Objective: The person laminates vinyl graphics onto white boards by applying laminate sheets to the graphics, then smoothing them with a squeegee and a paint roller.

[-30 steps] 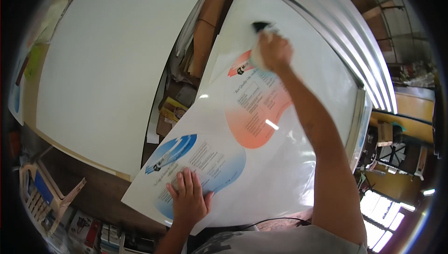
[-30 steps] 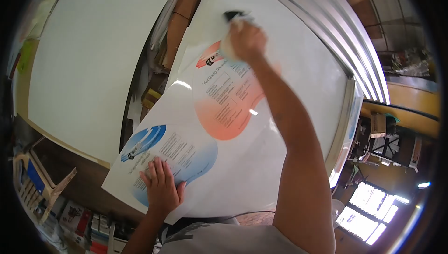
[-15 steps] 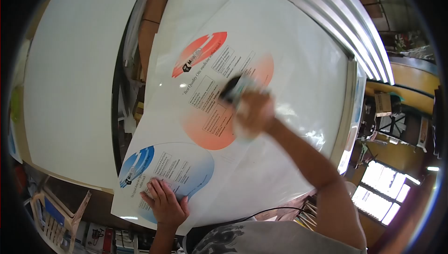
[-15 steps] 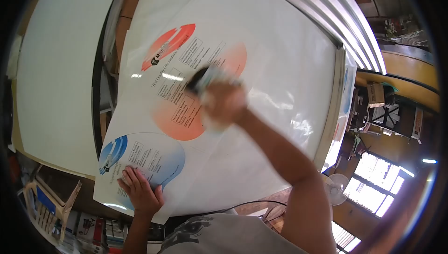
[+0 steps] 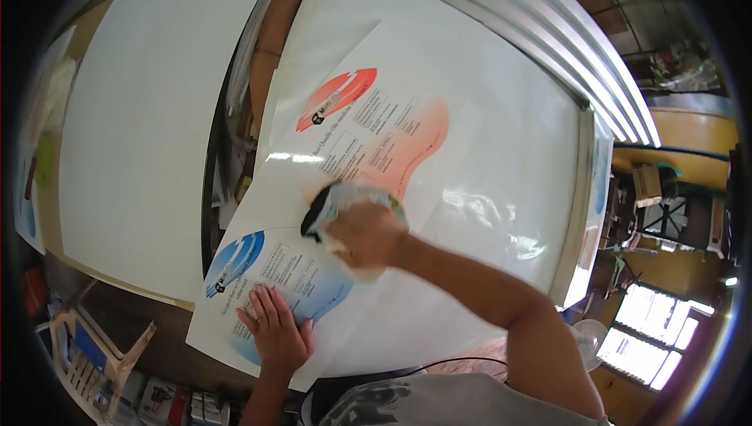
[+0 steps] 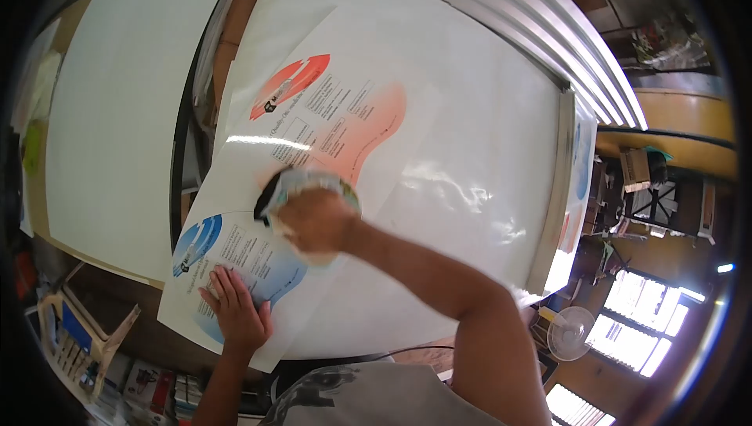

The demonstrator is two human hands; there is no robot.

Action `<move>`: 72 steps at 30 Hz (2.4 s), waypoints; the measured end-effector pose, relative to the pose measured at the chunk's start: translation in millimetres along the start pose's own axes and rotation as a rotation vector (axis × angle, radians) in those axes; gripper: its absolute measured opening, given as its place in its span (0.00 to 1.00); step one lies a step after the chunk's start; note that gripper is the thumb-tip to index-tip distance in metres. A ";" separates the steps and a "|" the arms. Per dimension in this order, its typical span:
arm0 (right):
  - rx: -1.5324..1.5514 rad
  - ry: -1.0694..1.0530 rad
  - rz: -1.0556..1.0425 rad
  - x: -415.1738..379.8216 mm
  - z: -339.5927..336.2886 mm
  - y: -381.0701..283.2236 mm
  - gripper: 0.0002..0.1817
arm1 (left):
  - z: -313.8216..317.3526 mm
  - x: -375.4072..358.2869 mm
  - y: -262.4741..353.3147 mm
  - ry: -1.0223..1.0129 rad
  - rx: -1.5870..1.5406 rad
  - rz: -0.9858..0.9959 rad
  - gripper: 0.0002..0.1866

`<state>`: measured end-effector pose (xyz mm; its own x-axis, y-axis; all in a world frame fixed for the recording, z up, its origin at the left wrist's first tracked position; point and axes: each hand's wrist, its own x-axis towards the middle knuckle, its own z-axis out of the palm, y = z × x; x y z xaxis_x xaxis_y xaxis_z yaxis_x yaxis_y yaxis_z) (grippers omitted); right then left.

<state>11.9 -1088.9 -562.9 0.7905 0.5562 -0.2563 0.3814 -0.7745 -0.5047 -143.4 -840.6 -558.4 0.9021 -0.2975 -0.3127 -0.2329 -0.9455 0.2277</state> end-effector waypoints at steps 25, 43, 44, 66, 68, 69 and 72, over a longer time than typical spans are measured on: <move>0.064 0.678 0.724 181.7 -177.5 185.1 0.30 | -0.8 -1.4 8.1 0.015 0.027 -0.053 0.46; 0.847 1.377 1.208 -464.7 -42.8 15.0 0.22 | -252.8 32.3 -98.6 0.374 -0.413 0.058 0.08; 0.822 1.386 1.175 -481.0 -37.1 3.2 0.22 | -298.5 0.6 -71.6 0.656 -0.185 0.118 0.10; 1.128 1.436 1.114 -520.1 75.3 -94.6 0.19 | -234.5 116.4 347.0 0.098 1.336 1.339 0.11; 1.229 1.426 1.044 -500.7 85.5 -80.3 0.19 | -176.6 123.8 316.6 0.242 0.914 1.396 0.18; 1.250 1.394 1.055 -483.7 80.8 -79.2 0.17 | -153.3 119.7 297.1 0.393 0.501 1.408 0.28; 0.788 1.070 1.252 -425.4 81.3 -63.7 0.18 | -112.8 79.2 194.4 0.130 0.045 0.750 0.42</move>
<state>-387.6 -1251.7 -488.8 0.4529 -0.8290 -0.3280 -0.6478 -0.0532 -0.7600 -76.3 -1033.1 -434.9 0.5312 -0.8470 0.0226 -0.8122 -0.5015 0.2980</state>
